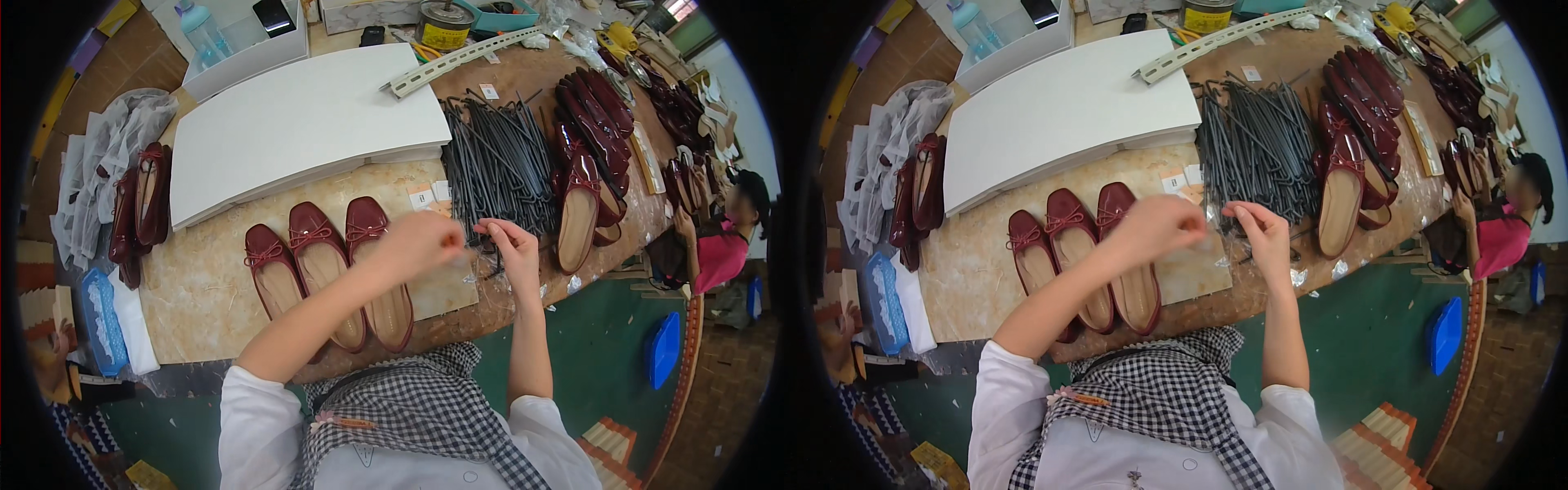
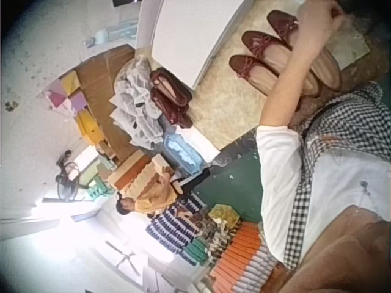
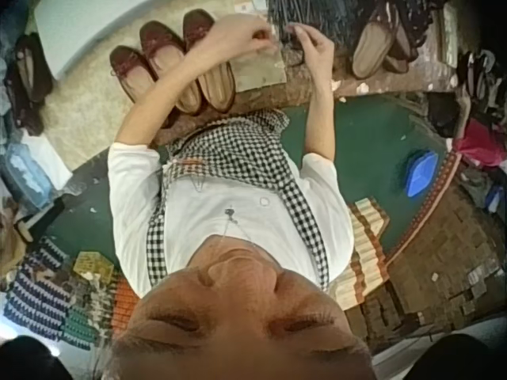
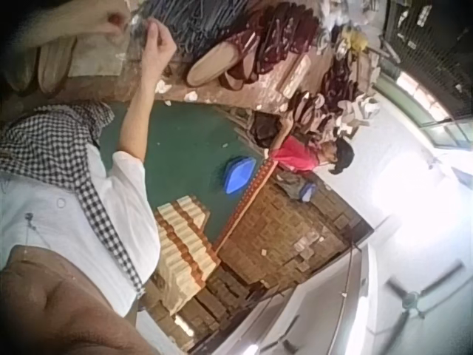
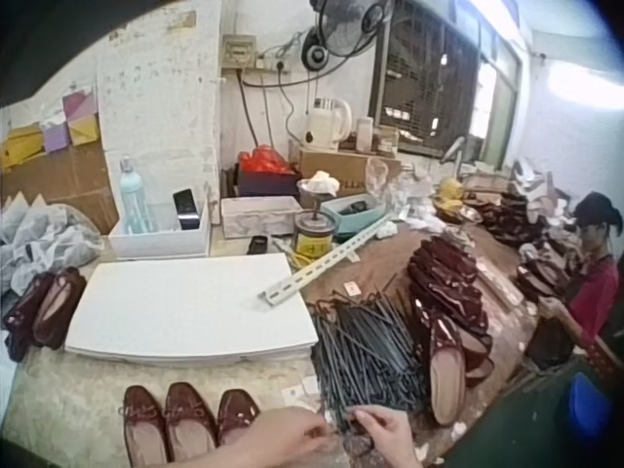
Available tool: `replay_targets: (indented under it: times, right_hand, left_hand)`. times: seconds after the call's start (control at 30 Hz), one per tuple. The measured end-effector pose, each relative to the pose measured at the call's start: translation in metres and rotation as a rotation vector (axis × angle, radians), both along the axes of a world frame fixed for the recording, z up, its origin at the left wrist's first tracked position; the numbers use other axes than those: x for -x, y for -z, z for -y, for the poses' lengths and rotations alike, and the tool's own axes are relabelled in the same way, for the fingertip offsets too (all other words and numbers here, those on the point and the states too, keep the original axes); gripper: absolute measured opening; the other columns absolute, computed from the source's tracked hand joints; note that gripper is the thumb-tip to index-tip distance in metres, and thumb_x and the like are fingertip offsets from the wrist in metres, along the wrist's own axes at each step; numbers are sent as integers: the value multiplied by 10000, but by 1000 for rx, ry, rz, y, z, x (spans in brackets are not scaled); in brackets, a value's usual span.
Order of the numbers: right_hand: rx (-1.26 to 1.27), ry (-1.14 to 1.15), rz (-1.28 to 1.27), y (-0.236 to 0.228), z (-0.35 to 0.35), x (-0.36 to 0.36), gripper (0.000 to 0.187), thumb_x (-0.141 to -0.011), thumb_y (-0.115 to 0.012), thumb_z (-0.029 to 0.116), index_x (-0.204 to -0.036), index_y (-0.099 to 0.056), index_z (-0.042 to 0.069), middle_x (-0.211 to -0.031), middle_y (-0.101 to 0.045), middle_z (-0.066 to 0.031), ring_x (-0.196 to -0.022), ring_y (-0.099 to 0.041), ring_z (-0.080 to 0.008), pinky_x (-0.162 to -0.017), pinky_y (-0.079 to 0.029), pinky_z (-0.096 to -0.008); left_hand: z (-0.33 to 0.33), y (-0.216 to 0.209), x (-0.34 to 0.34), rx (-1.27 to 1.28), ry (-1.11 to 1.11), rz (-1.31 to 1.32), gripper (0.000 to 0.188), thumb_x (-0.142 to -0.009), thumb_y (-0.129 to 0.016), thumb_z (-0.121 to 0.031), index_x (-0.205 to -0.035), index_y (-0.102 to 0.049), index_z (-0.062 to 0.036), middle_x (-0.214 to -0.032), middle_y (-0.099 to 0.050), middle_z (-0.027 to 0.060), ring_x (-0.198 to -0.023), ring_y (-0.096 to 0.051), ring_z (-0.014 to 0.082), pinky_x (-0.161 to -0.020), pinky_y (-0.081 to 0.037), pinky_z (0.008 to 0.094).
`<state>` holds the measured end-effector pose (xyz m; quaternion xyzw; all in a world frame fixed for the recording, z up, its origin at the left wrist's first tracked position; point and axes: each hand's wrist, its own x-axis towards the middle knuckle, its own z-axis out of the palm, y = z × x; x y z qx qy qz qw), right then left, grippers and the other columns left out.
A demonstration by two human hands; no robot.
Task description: The person places small white paper tags inside maroon patent leather flats and secures them with orange tape. They then stuff white tissue paper into the shoes to maintain their shape and place the finished pairs onto a pile on the table.
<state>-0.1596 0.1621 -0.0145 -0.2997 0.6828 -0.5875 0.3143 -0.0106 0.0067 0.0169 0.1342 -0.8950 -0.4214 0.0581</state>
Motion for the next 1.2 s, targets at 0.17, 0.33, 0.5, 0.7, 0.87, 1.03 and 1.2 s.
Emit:
replay_targets:
  times: [0.17, 0.33, 0.5, 0.7, 0.87, 1.03, 1.2]
  right_hand:
    - [229, 15, -154, -24, 6, -18, 210, -961, -539, 97, -988, -658, -75, -933, -697, -133, -874, -658, -178, -847, -491, -276]
    - [534, 126, 195, -54, -19, -20, 209, -984, -461, 66, -976, -627, -60, -788, -635, -83, -697, -601, -134, -665, -494, -267]
    - [-13, -201, -64, -63, -15, -52, 322, -964, -506, 57, -1276, -556, -9, -757, -660, -50, -551, -558, -94, -565, -480, -227]
    - [-163, -217, -178, -57, 3, -99, 459, -902, -613, 67, -1341, -482, 42, -893, -735, -78, -628, -652, -102, -562, -498, -230]
    - [-189, -291, -203, -61, 9, -110, 608, -873, -612, 41, -1429, -374, 100, -840, -718, -106, -685, -686, -222, -643, -523, -304]
    - [-208, -330, -221, -58, 8, -108, 660, -868, -601, 19, -1463, -332, 115, -827, -711, -112, -719, -689, -221, -671, -526, -307]
    - [-79, -386, -26, -63, 6, -109, 664, -872, -582, -22, -1470, -327, 113, -805, -697, -77, -776, -681, -176, -722, -528, -297]
  left_hand:
    - [-37, 46, 17, 109, 203, -90, 83, -730, -685, -154, -736, -640, -84, -847, -638, 86, -887, -640, 268, -706, -512, 408]
    - [-29, 41, 4, 150, 189, -201, 95, -781, -682, -152, -774, -636, -69, -940, -664, 89, -850, -639, 270, -714, -510, 392]
    - [-19, -23, -42, -457, -310, 27, 109, -839, -680, -113, -907, -695, -29, -943, -717, 93, -804, -689, 143, -691, -530, 278]
    - [-30, -15, -90, -541, -445, -159, 238, -859, -636, -84, -1073, -692, 5, -915, -727, 118, -785, -702, 158, -708, -555, 272]
    - [-40, -19, -103, -445, -538, -215, 210, -865, -630, -65, -1054, -708, -19, -890, -710, 118, -754, -702, 176, -672, -557, 265]
    - [-44, -17, -106, -324, -496, -186, 195, -864, -641, -72, -1040, -704, -14, -860, -695, 118, -742, -690, 159, -646, -555, 273]
    - [-46, -10, -108, -308, -428, -314, 139, -862, -650, -83, -993, -690, -56, -825, -677, 90, -701, -658, 156, -615, -524, 278]
